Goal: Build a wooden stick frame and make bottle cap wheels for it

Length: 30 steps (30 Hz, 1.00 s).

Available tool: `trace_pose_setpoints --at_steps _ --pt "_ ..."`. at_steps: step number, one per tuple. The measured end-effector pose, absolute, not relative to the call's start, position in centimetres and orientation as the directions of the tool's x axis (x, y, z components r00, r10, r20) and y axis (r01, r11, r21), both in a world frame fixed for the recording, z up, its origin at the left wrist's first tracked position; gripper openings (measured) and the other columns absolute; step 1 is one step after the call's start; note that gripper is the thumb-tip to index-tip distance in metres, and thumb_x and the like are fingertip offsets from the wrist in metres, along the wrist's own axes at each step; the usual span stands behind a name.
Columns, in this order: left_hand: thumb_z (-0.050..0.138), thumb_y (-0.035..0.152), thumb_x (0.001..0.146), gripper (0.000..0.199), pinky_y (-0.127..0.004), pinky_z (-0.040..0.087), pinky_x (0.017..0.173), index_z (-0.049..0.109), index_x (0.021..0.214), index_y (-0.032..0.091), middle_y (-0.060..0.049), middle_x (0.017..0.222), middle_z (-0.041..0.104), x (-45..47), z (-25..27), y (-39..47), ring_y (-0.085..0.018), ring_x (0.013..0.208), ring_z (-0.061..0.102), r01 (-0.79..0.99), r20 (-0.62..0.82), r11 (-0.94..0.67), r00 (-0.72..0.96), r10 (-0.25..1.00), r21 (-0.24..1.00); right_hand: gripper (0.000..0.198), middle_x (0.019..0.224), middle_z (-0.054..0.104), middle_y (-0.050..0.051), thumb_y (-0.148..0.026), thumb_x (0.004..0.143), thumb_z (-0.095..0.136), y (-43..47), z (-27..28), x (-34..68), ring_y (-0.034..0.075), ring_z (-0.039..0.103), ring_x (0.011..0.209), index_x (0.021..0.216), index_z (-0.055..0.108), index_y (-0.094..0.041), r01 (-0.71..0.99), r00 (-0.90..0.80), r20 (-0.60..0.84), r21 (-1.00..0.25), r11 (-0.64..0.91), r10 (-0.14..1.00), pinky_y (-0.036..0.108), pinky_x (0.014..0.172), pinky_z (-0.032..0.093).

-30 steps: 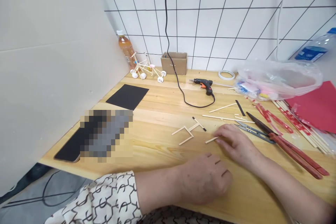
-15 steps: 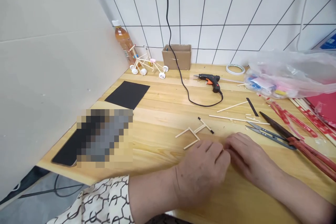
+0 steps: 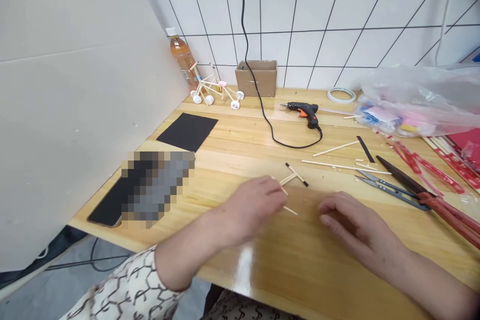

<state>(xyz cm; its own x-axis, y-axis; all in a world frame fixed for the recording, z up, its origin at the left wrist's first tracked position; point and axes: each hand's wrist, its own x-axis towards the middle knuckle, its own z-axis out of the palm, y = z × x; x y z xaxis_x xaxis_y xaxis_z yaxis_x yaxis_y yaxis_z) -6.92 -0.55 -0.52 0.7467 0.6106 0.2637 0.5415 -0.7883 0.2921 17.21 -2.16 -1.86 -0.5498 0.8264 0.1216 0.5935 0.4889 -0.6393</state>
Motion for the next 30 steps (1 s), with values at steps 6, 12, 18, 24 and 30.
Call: trace_pose_setpoints --at_steps 6,12,18,24,30 --pt "0.044 0.016 0.089 0.016 -0.026 0.042 0.070 0.058 0.082 0.015 -0.006 0.086 0.057 -11.1 -0.6 0.4 -0.015 0.080 0.050 0.576 0.167 -0.675 0.691 0.703 0.462 0.011 0.081 0.056 0.003 -0.020 0.090 0.043 -1.7 -2.3 17.4 0.016 0.052 0.079 0.083 0.052 -0.020 0.596 -0.597 0.091 -0.615 0.517 0.797 0.031 0.070 0.044" --pt "0.043 0.015 0.089 0.016 -0.026 0.040 0.072 0.058 0.086 0.016 -0.005 0.088 0.054 -11.5 -0.4 0.7 -0.015 0.083 0.048 0.584 0.077 -0.653 0.714 0.696 0.481 0.010 0.084 0.056 0.003 -0.019 0.090 0.044 -1.7 -2.5 17.4 0.016 0.052 0.082 0.086 0.053 -0.021 0.597 -0.609 0.104 -0.593 0.541 0.786 0.031 0.073 0.044" --pt "0.044 0.004 0.083 0.017 -0.025 0.038 0.070 0.056 0.082 0.016 -0.003 0.089 0.052 -11.7 -0.5 0.7 -0.014 0.081 0.046 0.589 0.022 -0.668 0.742 0.670 0.454 0.010 0.086 0.060 0.003 -0.019 0.088 0.046 -1.6 -2.4 17.5 0.016 0.056 0.083 0.088 0.055 -0.022 0.588 -0.613 0.145 -0.573 0.572 0.776 0.030 0.072 0.047" --pt "0.041 -0.002 0.076 0.023 -0.025 0.036 0.066 0.053 0.076 0.017 -0.002 0.086 0.050 -11.3 -0.6 0.9 -0.014 0.078 0.043 0.606 0.019 -0.701 0.751 0.660 0.376 0.010 0.087 0.061 0.003 -0.020 0.087 0.047 -1.6 -2.5 17.5 0.016 0.057 0.083 0.088 0.057 -0.023 0.593 -0.607 0.157 -0.563 0.576 0.779 0.030 0.071 0.048" --pt "0.039 -0.004 0.073 0.029 -0.027 0.039 0.070 0.057 0.080 0.018 -0.004 0.091 0.052 -11.2 -0.6 0.9 -0.016 0.083 0.045 0.604 0.029 -0.714 0.756 0.654 0.353 0.009 0.088 0.060 0.003 -0.020 0.088 0.047 -1.7 -2.6 17.7 0.016 0.056 0.084 0.090 0.055 -0.023 0.593 -0.622 0.149 -0.550 0.588 0.768 0.030 0.072 0.048"
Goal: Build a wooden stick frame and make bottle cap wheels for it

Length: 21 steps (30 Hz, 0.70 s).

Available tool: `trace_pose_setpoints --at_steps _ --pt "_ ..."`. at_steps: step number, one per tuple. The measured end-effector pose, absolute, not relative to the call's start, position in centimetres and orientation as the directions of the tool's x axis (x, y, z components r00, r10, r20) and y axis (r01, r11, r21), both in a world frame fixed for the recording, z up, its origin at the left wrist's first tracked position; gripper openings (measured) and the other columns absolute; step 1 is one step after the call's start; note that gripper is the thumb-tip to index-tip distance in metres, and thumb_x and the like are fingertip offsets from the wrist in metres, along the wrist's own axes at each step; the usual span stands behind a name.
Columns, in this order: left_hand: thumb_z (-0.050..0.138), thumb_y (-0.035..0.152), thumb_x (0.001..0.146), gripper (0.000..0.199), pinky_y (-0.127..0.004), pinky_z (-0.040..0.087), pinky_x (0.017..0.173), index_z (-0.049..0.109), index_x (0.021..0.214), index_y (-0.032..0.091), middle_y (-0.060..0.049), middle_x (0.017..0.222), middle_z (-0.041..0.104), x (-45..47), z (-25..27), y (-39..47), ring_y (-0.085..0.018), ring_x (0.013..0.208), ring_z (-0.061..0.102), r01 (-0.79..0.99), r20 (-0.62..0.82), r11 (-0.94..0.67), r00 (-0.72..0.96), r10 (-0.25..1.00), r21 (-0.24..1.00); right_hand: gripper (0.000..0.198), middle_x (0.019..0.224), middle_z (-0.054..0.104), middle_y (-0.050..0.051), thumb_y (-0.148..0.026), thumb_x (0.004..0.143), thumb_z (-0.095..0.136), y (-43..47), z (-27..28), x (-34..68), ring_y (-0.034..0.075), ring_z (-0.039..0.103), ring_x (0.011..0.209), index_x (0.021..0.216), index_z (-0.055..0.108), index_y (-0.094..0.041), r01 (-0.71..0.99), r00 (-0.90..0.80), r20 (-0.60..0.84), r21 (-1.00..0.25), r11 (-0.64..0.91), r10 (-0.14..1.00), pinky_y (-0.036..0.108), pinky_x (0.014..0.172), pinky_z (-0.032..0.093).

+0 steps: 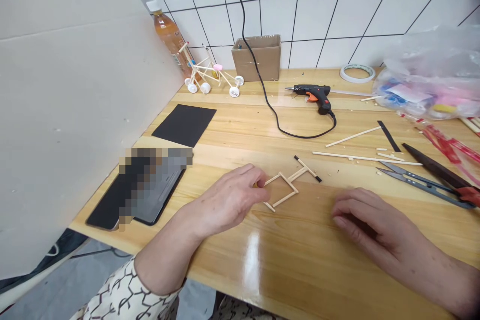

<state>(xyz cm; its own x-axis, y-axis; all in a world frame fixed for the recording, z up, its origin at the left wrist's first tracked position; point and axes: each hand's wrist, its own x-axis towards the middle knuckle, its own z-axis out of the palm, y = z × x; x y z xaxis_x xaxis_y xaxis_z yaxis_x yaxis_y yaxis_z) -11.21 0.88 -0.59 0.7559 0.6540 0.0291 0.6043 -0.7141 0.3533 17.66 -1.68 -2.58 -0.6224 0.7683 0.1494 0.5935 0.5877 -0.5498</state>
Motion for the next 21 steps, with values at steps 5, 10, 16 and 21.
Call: trace_pose_setpoints --at_steps 5,10,16,21 --pt "0.040 0.002 0.081 0.024 -0.028 0.042 0.073 0.057 0.090 0.017 -0.006 0.094 0.053 -11.7 -0.5 1.0 -0.016 0.085 0.047 0.600 0.070 -0.689 0.732 0.678 0.406 0.008 0.087 0.060 0.003 -0.021 0.088 0.048 -1.6 -2.5 17.6 0.016 0.056 0.083 0.089 0.055 -0.023 0.598 -0.620 0.151 -0.545 0.588 0.770 0.030 0.072 0.049" --pt "0.043 0.013 0.087 0.015 -0.030 0.043 0.075 0.057 0.087 0.016 -0.006 0.090 0.054 -12.3 -0.3 1.2 -0.017 0.086 0.049 0.655 0.021 -0.615 0.676 0.736 0.439 0.010 0.088 0.061 0.004 -0.023 0.088 0.047 -1.6 -2.6 17.6 0.017 0.057 0.084 0.088 0.057 -0.023 0.599 -0.617 0.151 -0.546 0.586 0.772 0.031 0.072 0.049" --pt "0.040 0.014 0.090 0.019 -0.028 0.042 0.071 0.058 0.083 0.016 -0.005 0.083 0.054 -12.2 -0.4 1.4 -0.016 0.082 0.049 0.662 0.020 -0.607 0.669 0.743 0.440 0.010 0.087 0.061 0.003 -0.023 0.087 0.048 -1.7 -2.7 17.8 0.017 0.058 0.083 0.087 0.058 -0.023 0.605 -0.602 0.160 -0.549 0.577 0.782 0.031 0.072 0.049" --pt "0.044 0.017 0.089 0.016 -0.027 0.041 0.070 0.059 0.084 0.015 -0.005 0.084 0.055 -12.2 -0.3 1.3 -0.016 0.081 0.050 0.657 0.042 -0.608 0.663 0.747 0.445 0.009 0.087 0.061 0.003 -0.023 0.087 0.048 -1.7 -2.7 17.7 0.017 0.057 0.083 0.087 0.057 -0.023 0.610 -0.605 0.152 -0.542 0.578 0.782 0.031 0.072 0.049"
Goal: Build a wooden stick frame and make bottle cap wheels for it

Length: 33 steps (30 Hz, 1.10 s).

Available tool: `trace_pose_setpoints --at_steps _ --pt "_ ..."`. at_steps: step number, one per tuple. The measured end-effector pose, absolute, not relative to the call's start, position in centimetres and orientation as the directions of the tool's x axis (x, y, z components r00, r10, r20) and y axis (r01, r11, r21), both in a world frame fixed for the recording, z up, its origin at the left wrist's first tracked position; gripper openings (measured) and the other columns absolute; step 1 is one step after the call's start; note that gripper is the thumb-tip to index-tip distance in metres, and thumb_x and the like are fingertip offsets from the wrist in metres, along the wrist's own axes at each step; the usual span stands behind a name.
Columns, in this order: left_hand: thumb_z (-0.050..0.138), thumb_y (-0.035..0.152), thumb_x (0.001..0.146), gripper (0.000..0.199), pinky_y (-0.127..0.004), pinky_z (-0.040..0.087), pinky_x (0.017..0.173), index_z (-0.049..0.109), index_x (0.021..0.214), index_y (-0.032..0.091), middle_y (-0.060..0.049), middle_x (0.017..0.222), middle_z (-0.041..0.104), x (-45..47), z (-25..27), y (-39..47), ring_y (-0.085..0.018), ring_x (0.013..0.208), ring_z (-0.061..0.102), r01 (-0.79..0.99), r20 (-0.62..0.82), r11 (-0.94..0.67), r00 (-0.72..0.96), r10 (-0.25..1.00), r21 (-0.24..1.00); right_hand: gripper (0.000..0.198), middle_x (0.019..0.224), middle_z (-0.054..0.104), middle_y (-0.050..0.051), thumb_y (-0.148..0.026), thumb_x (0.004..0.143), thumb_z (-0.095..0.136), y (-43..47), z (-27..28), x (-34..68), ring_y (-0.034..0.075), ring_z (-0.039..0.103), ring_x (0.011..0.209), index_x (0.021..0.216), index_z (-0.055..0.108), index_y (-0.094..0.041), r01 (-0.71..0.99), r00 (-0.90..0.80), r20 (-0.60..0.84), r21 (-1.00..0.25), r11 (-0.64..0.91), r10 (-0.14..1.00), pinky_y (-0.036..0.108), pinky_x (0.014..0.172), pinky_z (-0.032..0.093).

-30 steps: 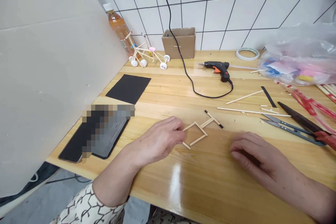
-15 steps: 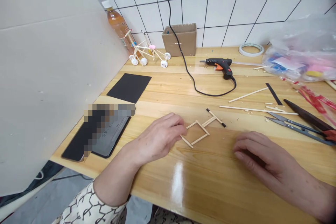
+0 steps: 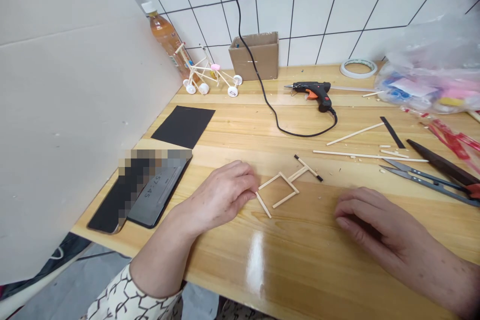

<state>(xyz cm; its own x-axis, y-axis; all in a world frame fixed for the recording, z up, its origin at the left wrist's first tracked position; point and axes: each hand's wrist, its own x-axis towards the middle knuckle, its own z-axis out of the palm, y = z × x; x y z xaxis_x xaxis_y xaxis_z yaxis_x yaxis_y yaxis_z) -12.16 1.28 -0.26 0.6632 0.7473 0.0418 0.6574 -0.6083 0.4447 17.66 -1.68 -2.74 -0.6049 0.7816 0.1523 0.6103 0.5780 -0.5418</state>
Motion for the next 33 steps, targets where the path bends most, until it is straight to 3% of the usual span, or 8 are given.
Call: trace_pose_setpoints --at_steps 25,33 --pt "0.038 0.004 0.084 0.031 -0.025 0.043 0.066 0.065 0.083 0.017 -0.005 0.082 0.056 -11.80 -0.55 1.24 -0.015 0.077 0.050 0.598 0.097 -0.685 0.720 0.687 0.417 0.011 0.087 0.062 0.003 -0.025 0.087 0.048 -1.64 -2.76 17.61 0.017 0.058 0.082 0.086 0.058 -0.024 0.617 -0.600 0.156 -0.535 0.578 0.785 0.031 0.071 0.050" --pt "0.042 0.014 0.088 0.021 -0.027 0.045 0.069 0.064 0.089 0.016 -0.006 0.084 0.058 -12.28 -0.24 1.27 -0.016 0.080 0.051 0.613 0.165 -0.662 0.668 0.726 0.431 0.012 0.087 0.062 0.004 -0.026 0.087 0.048 -1.63 -2.84 17.62 0.018 0.059 0.082 0.086 0.059 -0.024 0.618 -0.591 0.150 -0.548 0.564 0.793 0.032 0.072 0.050"
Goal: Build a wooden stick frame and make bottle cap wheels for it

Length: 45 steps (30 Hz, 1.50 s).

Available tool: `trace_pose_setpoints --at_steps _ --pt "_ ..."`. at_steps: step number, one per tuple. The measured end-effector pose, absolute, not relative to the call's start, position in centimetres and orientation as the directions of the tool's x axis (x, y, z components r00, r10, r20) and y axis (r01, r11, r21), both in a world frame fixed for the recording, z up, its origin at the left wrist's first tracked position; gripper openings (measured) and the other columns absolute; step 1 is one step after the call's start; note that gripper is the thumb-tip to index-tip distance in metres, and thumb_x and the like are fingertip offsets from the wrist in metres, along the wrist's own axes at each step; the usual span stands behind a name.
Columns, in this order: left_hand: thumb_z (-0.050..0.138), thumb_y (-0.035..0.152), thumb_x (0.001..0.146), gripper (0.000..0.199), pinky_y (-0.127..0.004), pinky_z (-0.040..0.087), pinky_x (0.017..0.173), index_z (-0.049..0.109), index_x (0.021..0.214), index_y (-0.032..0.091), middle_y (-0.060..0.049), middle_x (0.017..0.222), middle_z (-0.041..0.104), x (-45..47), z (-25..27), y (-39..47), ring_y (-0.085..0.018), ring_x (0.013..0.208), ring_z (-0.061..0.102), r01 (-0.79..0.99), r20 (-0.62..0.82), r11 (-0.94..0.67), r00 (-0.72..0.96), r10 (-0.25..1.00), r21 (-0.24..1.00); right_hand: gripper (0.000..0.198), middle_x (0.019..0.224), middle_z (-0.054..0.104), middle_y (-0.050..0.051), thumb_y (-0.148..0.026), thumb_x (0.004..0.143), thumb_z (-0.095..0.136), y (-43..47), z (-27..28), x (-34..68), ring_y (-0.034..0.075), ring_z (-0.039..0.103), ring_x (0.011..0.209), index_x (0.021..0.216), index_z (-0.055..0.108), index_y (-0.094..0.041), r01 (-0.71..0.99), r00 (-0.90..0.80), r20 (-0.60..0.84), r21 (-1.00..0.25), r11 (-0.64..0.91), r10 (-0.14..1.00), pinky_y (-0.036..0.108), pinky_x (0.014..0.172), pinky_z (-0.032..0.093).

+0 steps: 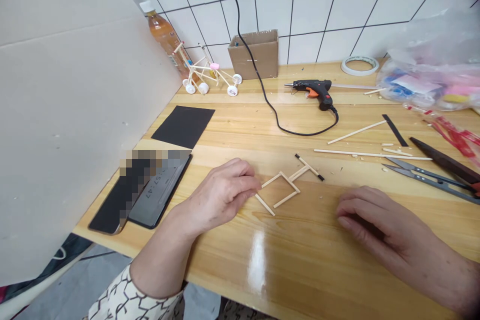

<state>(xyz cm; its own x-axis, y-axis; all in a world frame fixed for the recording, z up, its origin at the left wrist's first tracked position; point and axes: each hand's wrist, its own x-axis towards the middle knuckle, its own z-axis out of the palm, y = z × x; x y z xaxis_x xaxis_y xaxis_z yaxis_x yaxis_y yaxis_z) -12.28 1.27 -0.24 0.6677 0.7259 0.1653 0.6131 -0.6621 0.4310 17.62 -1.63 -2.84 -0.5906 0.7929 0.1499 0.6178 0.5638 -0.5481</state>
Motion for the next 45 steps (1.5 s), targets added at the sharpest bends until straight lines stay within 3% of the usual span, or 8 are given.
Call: trace_pose_setpoints --at_steps 21,33,45 --pt "0.043 0.011 0.087 0.022 -0.026 0.042 0.069 0.065 0.085 0.016 -0.006 0.084 0.056 -12.0 -0.9 1.1 -0.015 0.079 0.050 0.582 0.098 -0.662 0.711 0.696 0.472 0.010 0.087 0.061 0.004 -0.024 0.087 0.047 -1.6 -2.9 17.6 0.018 0.058 0.082 0.086 0.057 -0.023 0.612 -0.607 0.149 -0.539 0.578 0.781 0.032 0.071 0.050" --pt "0.044 0.019 0.089 0.020 -0.027 0.040 0.070 0.064 0.087 0.016 -0.007 0.087 0.055 -11.5 -0.5 1.0 -0.016 0.081 0.049 0.585 0.031 -0.655 0.734 0.679 0.478 0.009 0.086 0.061 0.003 -0.023 0.087 0.048 -1.6 -2.8 17.6 0.017 0.057 0.082 0.087 0.058 -0.023 0.610 -0.605 0.164 -0.533 0.586 0.779 0.030 0.071 0.049" --pt "0.040 0.004 0.081 0.018 -0.027 0.037 0.068 0.050 0.076 0.017 -0.003 0.081 0.051 -10.9 -0.3 0.0 -0.016 0.077 0.046 0.629 -0.060 -0.648 0.736 0.675 0.428 0.015 0.081 0.058 0.005 -0.019 0.090 0.042 -1.6 -2.8 17.5 0.017 0.053 0.078 0.083 0.055 -0.019 0.600 -0.614 0.133 -0.562 0.569 0.778 0.032 0.069 0.045"
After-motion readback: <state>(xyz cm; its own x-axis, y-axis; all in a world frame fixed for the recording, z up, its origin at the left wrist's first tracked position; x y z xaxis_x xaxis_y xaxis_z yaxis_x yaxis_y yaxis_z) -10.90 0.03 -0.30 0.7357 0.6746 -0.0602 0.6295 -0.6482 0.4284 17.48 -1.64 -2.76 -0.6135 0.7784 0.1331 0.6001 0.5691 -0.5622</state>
